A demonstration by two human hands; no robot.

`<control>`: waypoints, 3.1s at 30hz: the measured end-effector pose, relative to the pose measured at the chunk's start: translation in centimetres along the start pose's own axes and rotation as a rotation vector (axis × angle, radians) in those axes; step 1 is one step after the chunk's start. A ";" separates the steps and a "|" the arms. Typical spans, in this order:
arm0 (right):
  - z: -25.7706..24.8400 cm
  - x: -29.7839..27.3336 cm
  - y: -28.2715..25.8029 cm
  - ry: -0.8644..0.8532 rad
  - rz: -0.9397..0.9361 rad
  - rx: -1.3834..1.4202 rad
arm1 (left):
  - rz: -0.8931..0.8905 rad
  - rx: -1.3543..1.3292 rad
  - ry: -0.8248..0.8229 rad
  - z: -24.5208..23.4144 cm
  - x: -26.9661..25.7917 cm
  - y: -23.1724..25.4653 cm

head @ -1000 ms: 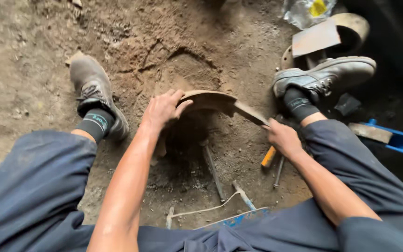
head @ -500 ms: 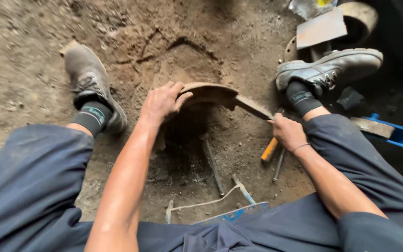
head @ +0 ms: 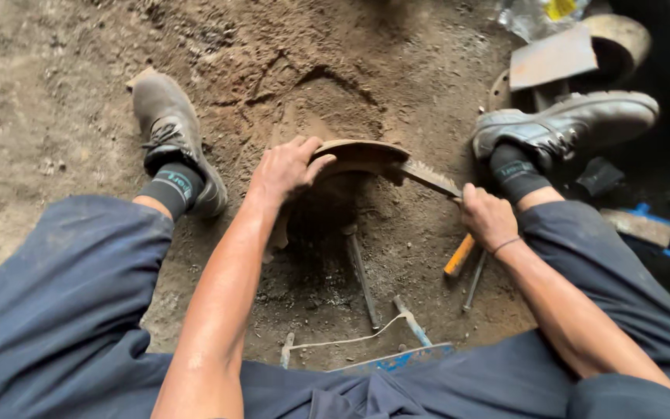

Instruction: The person sits on the ground and uses a wire brush to scrub the surface of a curved metal part. They hold the part with one hand and scrub with the other, occasionally flipping the part to clean different sides.

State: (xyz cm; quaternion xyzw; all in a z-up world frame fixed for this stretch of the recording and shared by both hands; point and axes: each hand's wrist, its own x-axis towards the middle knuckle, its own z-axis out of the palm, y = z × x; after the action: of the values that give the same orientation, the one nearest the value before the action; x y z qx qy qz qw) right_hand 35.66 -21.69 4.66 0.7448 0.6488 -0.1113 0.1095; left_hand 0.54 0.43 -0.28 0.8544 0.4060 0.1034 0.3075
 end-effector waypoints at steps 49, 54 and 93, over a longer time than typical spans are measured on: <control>7.5 4.4 0.7 -0.414 0.087 0.952 | 0.083 -0.036 0.154 1.1 -0.3 -0.9; 6.0 4.3 -4.8 -0.245 0.083 0.533 | 0.094 0.020 0.182 0.1 0.9 -0.7; 3.1 5.6 -6.7 0.133 -0.041 0.140 | 0.063 -0.024 0.154 1.0 0.3 -0.8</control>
State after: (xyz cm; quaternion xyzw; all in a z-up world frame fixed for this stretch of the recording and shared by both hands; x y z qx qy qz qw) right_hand 29.70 -16.45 -0.12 0.7431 0.6602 -0.1088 0.0113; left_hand 0.66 0.60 -1.52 0.8525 0.4000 0.1832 0.2824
